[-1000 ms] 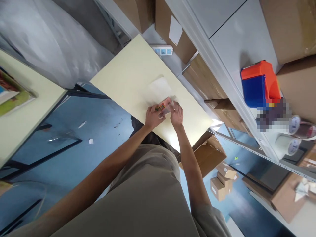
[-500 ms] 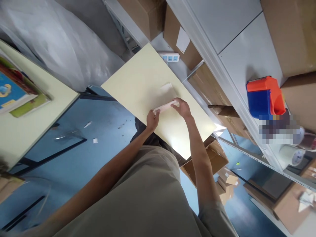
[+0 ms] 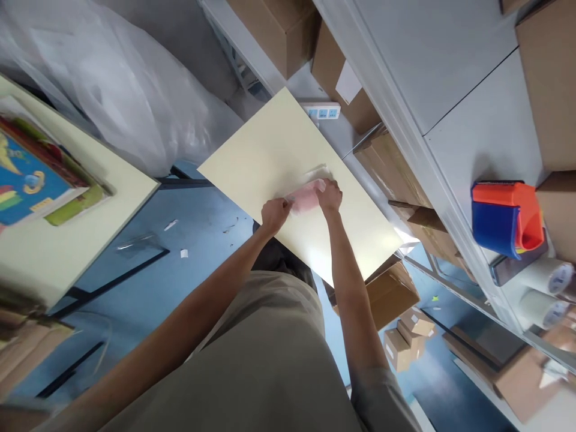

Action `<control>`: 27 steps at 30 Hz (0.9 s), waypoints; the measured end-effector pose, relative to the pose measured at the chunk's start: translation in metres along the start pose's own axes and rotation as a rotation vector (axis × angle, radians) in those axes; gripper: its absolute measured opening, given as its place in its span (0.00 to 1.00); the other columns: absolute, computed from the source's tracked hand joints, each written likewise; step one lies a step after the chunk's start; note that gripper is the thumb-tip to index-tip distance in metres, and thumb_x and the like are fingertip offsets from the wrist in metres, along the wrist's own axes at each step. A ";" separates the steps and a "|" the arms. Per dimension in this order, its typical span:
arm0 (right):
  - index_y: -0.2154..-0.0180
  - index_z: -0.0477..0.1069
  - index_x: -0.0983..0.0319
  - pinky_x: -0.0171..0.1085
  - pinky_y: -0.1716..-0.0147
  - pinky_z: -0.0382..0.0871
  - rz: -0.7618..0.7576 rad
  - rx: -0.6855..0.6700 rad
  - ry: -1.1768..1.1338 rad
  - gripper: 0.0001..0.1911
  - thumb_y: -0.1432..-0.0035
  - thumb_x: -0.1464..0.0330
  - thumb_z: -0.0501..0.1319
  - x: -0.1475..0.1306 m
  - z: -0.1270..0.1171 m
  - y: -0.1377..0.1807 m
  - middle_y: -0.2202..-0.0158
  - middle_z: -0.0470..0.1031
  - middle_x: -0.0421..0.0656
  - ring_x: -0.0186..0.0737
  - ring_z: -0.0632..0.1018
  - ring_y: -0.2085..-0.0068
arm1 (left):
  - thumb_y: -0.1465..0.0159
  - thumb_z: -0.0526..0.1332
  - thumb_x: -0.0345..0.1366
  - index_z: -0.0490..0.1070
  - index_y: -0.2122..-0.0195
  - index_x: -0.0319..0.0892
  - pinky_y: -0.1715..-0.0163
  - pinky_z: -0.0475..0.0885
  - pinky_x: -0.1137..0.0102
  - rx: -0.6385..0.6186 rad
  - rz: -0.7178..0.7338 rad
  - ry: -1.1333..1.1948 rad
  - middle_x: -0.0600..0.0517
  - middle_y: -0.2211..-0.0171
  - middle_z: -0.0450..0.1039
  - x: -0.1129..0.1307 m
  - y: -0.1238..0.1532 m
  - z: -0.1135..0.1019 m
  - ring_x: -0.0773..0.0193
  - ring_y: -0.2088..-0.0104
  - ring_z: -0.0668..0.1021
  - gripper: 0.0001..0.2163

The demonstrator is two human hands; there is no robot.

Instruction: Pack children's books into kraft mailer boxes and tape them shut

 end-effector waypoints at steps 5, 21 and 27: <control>0.34 0.69 0.62 0.63 0.31 0.64 0.082 0.153 -0.088 0.30 0.32 0.60 0.69 -0.002 -0.005 0.015 0.33 0.71 0.63 0.64 0.72 0.32 | 0.29 0.67 0.37 0.70 0.35 0.37 0.39 0.72 0.50 0.170 0.279 -0.034 0.31 0.39 0.72 0.030 -0.009 -0.020 0.37 0.38 0.75 0.22; 0.33 0.64 0.62 0.47 0.49 0.80 0.576 0.411 -0.735 0.32 0.33 0.60 0.67 -0.001 0.081 0.140 0.47 0.75 0.54 0.48 0.81 0.53 | 0.27 0.62 0.33 0.70 0.38 0.37 0.36 0.72 0.49 0.034 0.580 -0.221 0.30 0.37 0.69 0.075 -0.045 -0.018 0.40 0.37 0.74 0.18; 0.40 0.69 0.62 0.48 0.48 0.77 0.728 0.449 -0.779 0.26 0.34 0.60 0.67 -0.008 0.081 0.135 0.50 0.78 0.53 0.50 0.81 0.53 | 0.30 0.67 0.34 0.75 0.58 0.45 0.37 0.72 0.48 0.000 0.566 -0.207 0.38 0.49 0.77 0.076 -0.068 -0.017 0.43 0.44 0.78 0.02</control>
Point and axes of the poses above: each hand's wrist, its own y-axis away from the middle knuckle, its own z-axis out of the palm, x = y × z, the point moved 8 cm from there along -y, towards the middle knuckle
